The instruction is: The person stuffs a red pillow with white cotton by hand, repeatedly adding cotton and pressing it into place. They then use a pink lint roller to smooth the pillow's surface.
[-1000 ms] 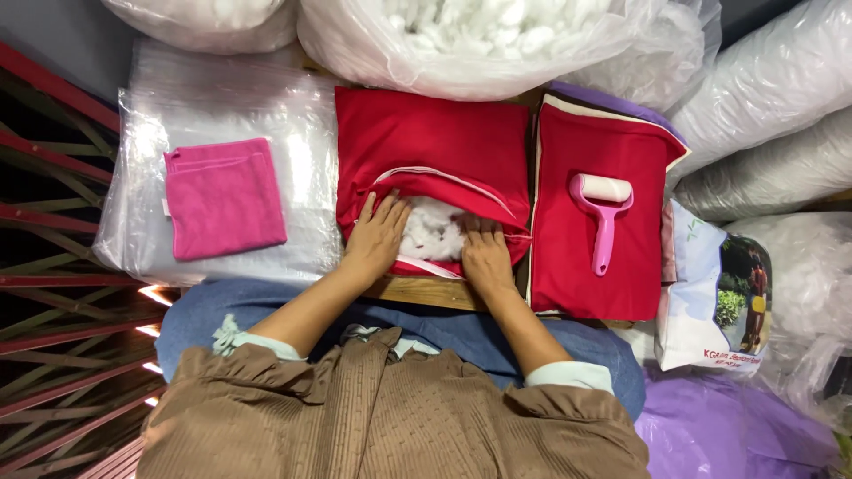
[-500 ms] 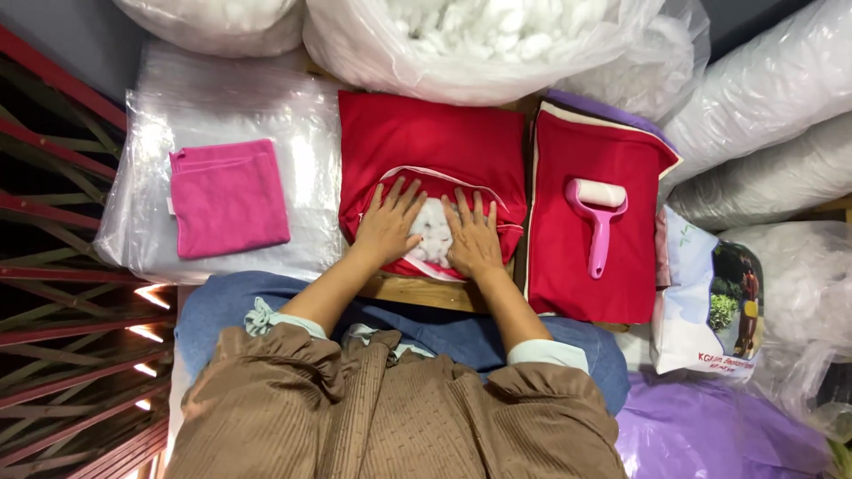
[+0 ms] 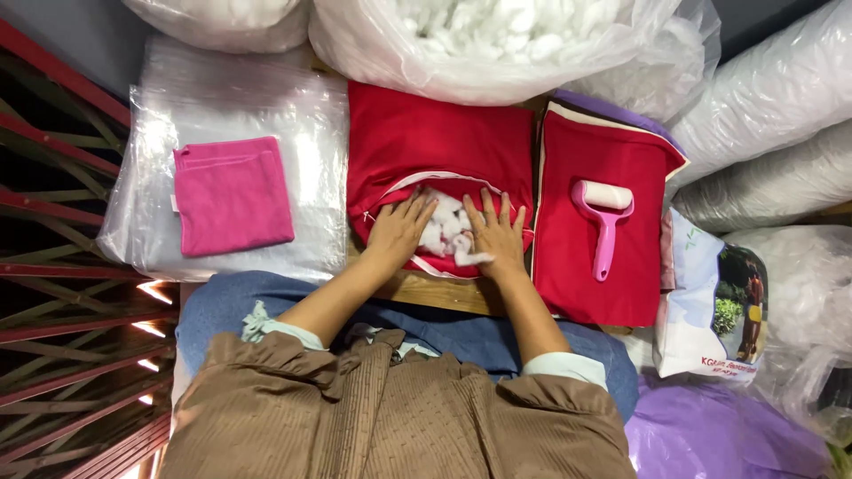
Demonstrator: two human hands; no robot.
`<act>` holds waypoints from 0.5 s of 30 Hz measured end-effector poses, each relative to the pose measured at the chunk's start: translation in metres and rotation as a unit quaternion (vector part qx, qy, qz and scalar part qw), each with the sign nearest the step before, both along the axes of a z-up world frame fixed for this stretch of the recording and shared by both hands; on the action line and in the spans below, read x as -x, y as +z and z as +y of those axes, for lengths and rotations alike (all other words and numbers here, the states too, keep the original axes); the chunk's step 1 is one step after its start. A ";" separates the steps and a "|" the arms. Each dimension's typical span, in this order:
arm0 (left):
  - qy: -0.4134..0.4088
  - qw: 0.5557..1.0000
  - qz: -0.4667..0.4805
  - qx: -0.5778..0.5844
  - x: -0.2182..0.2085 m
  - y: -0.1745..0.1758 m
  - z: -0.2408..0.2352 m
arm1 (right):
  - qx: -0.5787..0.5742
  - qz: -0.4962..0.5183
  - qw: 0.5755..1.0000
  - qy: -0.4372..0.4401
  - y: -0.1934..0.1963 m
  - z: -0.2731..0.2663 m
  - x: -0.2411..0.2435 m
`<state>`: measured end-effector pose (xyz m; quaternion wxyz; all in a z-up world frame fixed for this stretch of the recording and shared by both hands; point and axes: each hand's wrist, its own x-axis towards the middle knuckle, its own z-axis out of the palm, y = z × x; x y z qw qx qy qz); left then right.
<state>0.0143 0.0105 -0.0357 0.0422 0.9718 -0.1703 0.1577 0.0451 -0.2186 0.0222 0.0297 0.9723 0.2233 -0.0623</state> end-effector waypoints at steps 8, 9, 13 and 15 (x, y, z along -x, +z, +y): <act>-0.103 0.977 -0.157 0.097 0.007 0.103 -0.001 | -0.072 -0.002 0.984 0.166 0.027 0.005 0.023; -0.101 0.977 -0.158 0.097 0.006 0.095 -0.001 | -0.071 -0.002 0.983 0.168 0.020 0.008 0.022; 0.026 0.989 0.098 0.110 -0.002 0.068 -0.001 | -0.039 -0.094 0.987 0.122 -0.008 0.027 0.009; 0.064 0.961 0.222 0.153 -0.001 0.067 -0.002 | -0.048 -0.101 0.991 0.069 -0.016 0.036 0.005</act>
